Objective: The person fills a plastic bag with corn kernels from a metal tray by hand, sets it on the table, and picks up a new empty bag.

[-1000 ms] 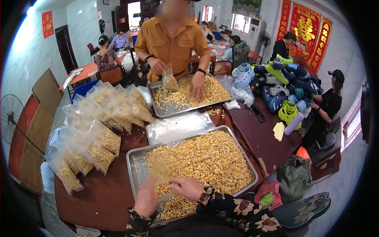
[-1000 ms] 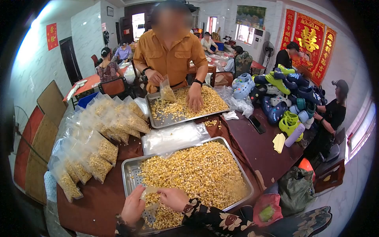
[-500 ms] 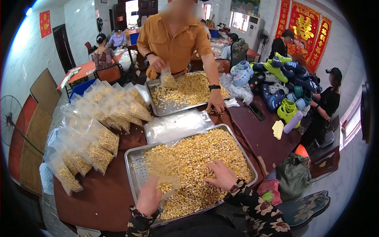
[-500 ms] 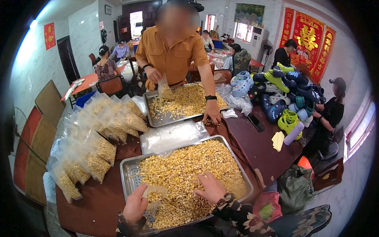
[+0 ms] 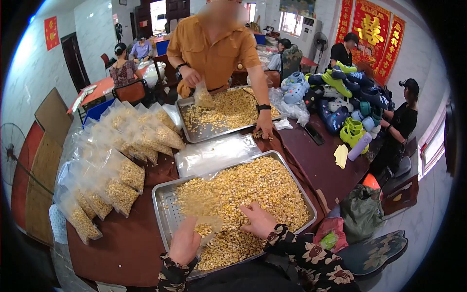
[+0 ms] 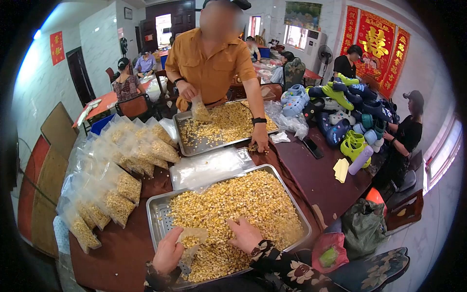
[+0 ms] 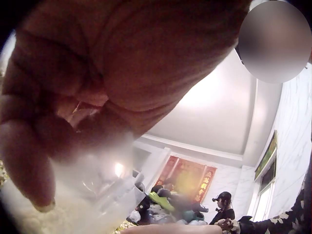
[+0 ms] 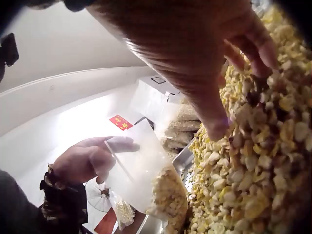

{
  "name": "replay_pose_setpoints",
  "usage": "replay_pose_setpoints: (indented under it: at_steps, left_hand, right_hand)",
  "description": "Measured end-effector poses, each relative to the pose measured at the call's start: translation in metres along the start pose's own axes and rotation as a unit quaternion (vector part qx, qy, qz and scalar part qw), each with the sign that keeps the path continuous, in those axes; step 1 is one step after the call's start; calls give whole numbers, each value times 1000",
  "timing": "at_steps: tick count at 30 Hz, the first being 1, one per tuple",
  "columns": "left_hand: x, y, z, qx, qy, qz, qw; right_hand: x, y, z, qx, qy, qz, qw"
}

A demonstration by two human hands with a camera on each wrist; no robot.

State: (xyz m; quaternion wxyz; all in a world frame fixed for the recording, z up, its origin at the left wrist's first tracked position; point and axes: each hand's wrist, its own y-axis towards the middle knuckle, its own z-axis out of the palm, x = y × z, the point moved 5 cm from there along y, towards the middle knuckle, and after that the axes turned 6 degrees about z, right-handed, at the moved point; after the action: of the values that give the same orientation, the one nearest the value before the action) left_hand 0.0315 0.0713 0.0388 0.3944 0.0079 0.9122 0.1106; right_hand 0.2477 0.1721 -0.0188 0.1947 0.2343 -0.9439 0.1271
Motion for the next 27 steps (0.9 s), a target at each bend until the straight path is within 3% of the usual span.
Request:
replay_pose_setpoints:
  at_steps: [5,11,13,16,20,22,23,26,27]
  left_hand:
    - [-2,1,-2,7,-6,-25,1000]
    - [4,-1,2,3,10,-9,1000]
    - [4,-1,4,-13,4,14,1000]
    - [1,-1,4,-4,3,11,1000]
    - [-3,1,5,8,-11,1,1000]
    - [-4,1,6,7,-13,6,1000]
    - [-5,2,6,8,-13,6,1000]
    - [-9,3,7,21,-21,-8,1000]
    - [-8,4,9,35,-34,-24,999]
  right_hand:
    - [-7,12,15,23,5,10,1000]
    - [-30,29,25,-50,101,-20,993]
    - [-29,32,19,-83,120,-70,987]
    - [-24,33,5,-50,149,-11,987]
    - [-3,34,-19,-14,192,21,981]
    - [15,32,-28,40,327,59,942]
    - [26,30,-34,40,327,60,942]
    - [60,24,-44,69,360,17,930]
    - [74,21,-49,56,335,-42,940]
